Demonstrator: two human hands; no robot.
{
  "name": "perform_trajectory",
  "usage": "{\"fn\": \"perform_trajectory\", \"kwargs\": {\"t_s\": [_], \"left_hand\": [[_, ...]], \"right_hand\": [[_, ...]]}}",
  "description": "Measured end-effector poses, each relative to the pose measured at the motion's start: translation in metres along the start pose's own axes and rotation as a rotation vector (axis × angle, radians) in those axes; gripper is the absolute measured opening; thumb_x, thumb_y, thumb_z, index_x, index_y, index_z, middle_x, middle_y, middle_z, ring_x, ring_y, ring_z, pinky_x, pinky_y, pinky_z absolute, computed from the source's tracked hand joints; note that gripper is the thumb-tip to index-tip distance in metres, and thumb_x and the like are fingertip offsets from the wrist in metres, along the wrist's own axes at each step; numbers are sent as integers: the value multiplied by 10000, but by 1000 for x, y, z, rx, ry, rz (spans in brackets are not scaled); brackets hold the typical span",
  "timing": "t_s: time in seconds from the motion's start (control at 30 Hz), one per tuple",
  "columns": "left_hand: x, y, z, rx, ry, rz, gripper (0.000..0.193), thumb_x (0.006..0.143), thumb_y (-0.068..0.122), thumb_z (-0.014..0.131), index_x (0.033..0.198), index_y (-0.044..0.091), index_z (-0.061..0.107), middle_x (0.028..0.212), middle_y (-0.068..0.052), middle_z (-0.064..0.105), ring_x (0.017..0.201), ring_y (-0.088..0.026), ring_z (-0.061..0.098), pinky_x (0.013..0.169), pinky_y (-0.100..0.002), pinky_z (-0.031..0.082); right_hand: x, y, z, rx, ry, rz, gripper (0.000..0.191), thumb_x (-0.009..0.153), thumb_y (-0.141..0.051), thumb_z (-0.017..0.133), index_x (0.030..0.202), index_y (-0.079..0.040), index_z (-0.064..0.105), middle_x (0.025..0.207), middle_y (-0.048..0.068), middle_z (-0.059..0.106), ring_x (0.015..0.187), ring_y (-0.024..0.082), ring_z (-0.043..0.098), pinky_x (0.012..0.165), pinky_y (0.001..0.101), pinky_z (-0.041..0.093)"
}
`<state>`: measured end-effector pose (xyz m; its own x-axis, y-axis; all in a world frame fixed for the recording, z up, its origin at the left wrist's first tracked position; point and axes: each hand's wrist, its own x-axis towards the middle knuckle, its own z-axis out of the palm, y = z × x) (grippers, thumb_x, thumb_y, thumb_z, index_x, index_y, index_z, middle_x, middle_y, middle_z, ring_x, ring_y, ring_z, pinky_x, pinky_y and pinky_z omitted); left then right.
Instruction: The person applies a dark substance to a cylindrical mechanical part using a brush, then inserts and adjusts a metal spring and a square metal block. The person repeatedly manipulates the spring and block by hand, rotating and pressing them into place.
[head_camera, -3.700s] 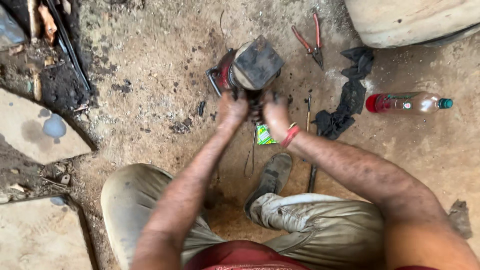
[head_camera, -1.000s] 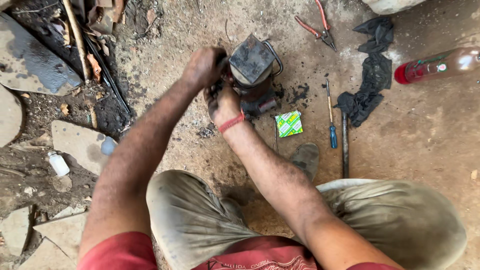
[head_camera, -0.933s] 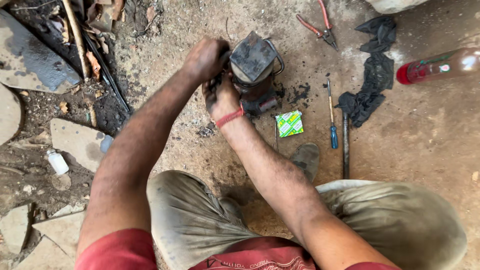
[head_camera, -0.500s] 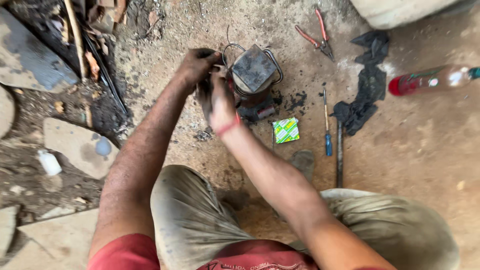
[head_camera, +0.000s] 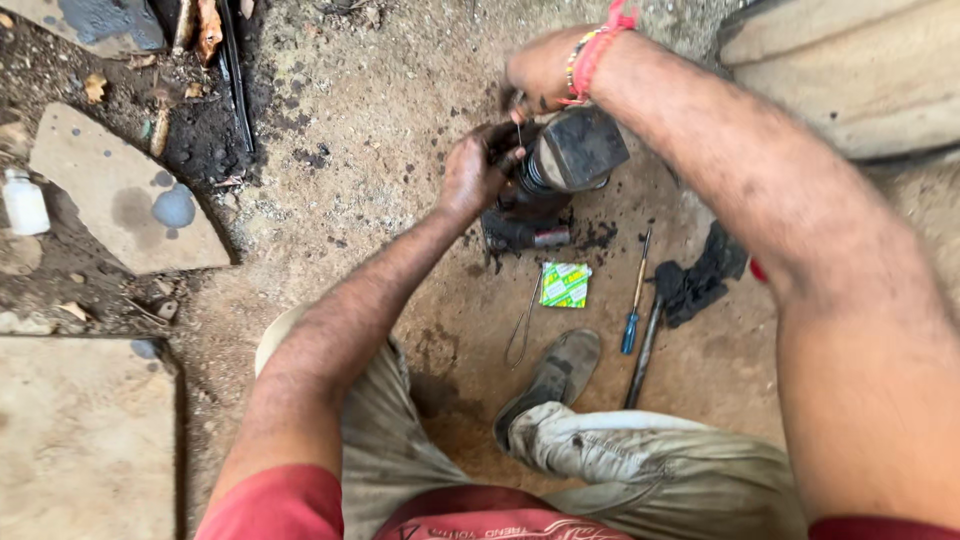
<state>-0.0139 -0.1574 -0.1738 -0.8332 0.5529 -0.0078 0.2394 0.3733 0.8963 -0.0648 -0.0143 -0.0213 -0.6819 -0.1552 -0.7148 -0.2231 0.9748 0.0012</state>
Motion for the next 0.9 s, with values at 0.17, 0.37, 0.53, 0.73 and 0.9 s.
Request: {"fn": "perform_trajectory", "kwargs": {"t_s": [0.17, 0.37, 0.53, 0.73, 0.9], "left_hand": [[-2, 9, -7, -47, 33, -71, 333, 859, 318, 819, 1106, 101, 768, 969, -103, 805, 851, -226, 774, 815, -387, 584], [-1, 15, -8, -11, 37, 14, 282, 920, 323, 761, 1087, 97, 783, 970, -108, 796, 795, -247, 778, 803, -402, 594], [0, 5, -10, 40, -54, 62, 250, 1030, 214, 624, 1191, 67, 746, 1033, -145, 784, 869, -269, 776, 899, -409, 599], [1, -3, -6, -37, -181, -220, 362, 1027, 246, 540, 1360, 130, 621, 1218, -133, 722, 919, -256, 783, 968, -387, 572], [7, -6, -7, -97, -79, -149, 458, 1015, 414, 550, 1315, 91, 672, 1225, -148, 741, 1129, -274, 709, 1056, -463, 520]], "right_hand": [[34, 16, 11, -242, -58, -178, 465, 819, -529, 803, 1196, -260, 756, 1018, 103, 767, 986, 324, 723, 859, 500, 558], [34, 61, 30, -197, 6, -168, 378, 875, -527, 737, 970, -164, 783, 843, 97, 744, 826, 297, 722, 756, 489, 570], [-15, 119, 108, -141, 5, 101, 240, 848, -177, 750, 995, 10, 723, 873, 157, 706, 789, 273, 723, 727, 396, 586], [-71, 48, 230, 1431, -16, 405, 433, 1012, -362, 554, 1282, -25, 576, 991, 141, 758, 789, 253, 745, 704, 429, 611], [-52, -52, 245, 2147, 294, 364, 454, 1053, -446, 581, 1123, -2, 643, 944, 127, 739, 778, 225, 715, 638, 342, 551]]}}
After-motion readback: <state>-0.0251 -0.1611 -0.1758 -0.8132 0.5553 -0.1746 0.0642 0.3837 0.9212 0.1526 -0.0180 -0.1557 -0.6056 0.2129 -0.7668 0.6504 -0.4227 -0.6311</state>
